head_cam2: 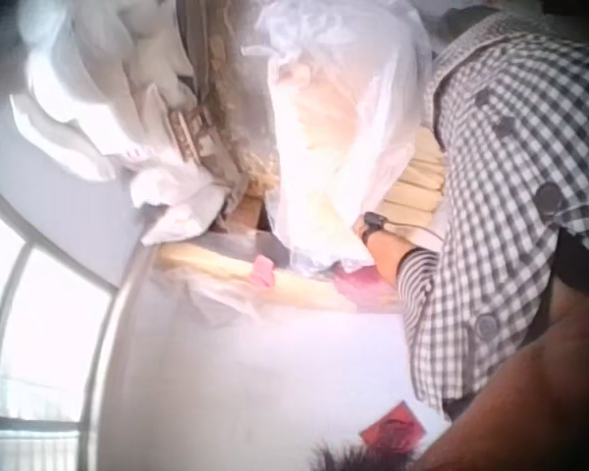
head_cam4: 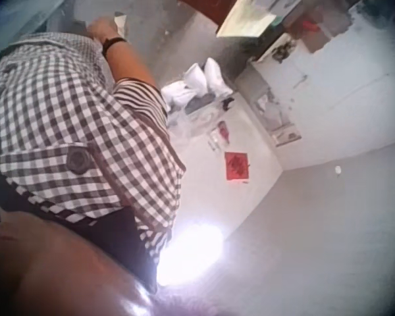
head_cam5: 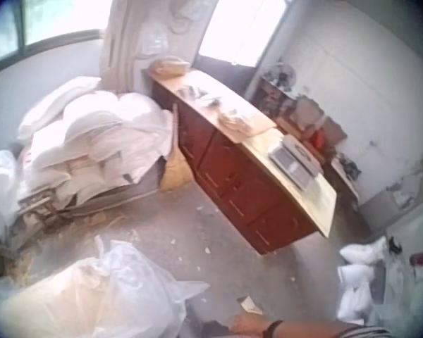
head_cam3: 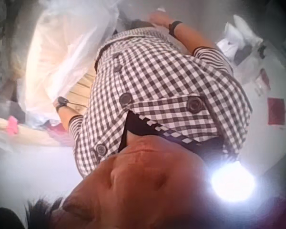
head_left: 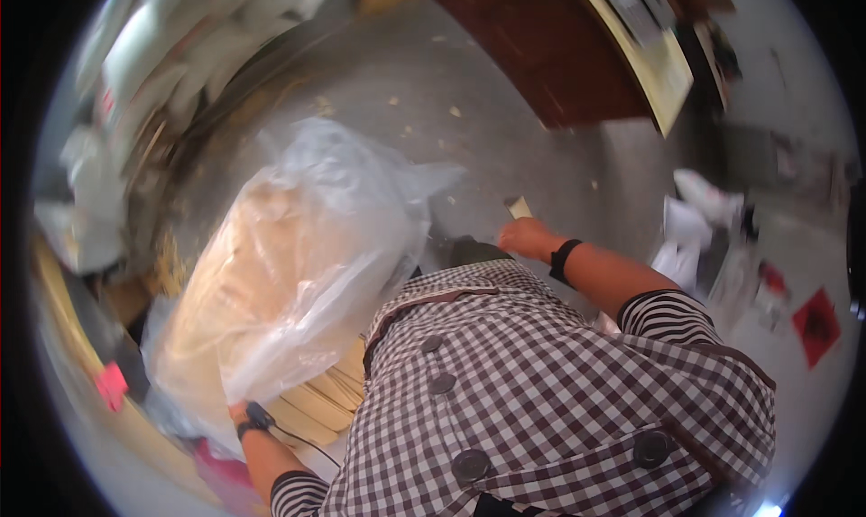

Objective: Folding and stacking thin, flexible bean curd sheets on a work table.

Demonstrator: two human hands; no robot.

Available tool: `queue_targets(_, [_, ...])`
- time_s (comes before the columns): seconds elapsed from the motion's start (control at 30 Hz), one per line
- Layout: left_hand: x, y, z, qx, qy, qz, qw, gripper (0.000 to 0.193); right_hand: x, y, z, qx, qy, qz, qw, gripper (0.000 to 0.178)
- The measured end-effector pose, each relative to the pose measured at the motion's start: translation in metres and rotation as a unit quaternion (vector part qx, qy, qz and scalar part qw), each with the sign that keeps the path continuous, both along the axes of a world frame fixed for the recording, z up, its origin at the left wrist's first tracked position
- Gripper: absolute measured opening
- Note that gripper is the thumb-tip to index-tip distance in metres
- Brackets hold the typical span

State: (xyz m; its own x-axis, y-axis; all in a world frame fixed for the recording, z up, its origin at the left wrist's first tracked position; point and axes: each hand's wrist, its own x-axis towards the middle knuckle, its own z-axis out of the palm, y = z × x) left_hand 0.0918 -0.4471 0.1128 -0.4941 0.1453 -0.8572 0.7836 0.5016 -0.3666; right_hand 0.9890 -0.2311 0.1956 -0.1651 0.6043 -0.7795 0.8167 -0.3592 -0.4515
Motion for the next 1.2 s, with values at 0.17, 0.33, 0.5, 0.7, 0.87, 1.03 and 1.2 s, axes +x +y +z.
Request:
queue_targets(0.17, [0.049,0.059,0.079,0.015,0.119,-0.065,0.991,0.018,0.109,-0.185,-0.010,-0.168,0.022,-0.344,0.923,0.027])
queue_targets(0.33, [0.161,0.176,0.164,0.267,0.289,-0.124,0.911,0.027,0.102,-0.346,-0.026,-0.270,0.022,-0.520,0.810,0.029])
queue_targets(0.5, [0.317,0.329,0.175,0.408,0.192,-0.363,0.816,0.034,0.083,-0.408,-0.037,-0.118,-0.009,-0.085,0.989,0.029])
queue_targets(0.7, [0.562,0.406,0.089,0.135,-0.309,-0.039,0.941,0.040,0.105,-0.431,-0.044,-0.133,0.100,-0.618,0.768,0.025])
queue_targets(0.87, [0.747,0.355,0.069,0.059,-0.395,-0.177,0.899,0.034,0.122,-0.407,-0.052,-0.065,0.066,-0.559,0.824,0.033])
queue_targets(1.03, [0.864,0.338,0.009,-0.013,-0.356,-0.316,0.879,0.023,0.146,-0.358,-0.045,-0.059,0.033,-0.542,0.838,0.043])
queue_targets(1.2, [0.930,0.342,-0.055,-0.011,-0.235,-0.762,0.603,0.025,0.168,-0.338,-0.057,-0.118,0.015,-0.516,0.848,0.056])
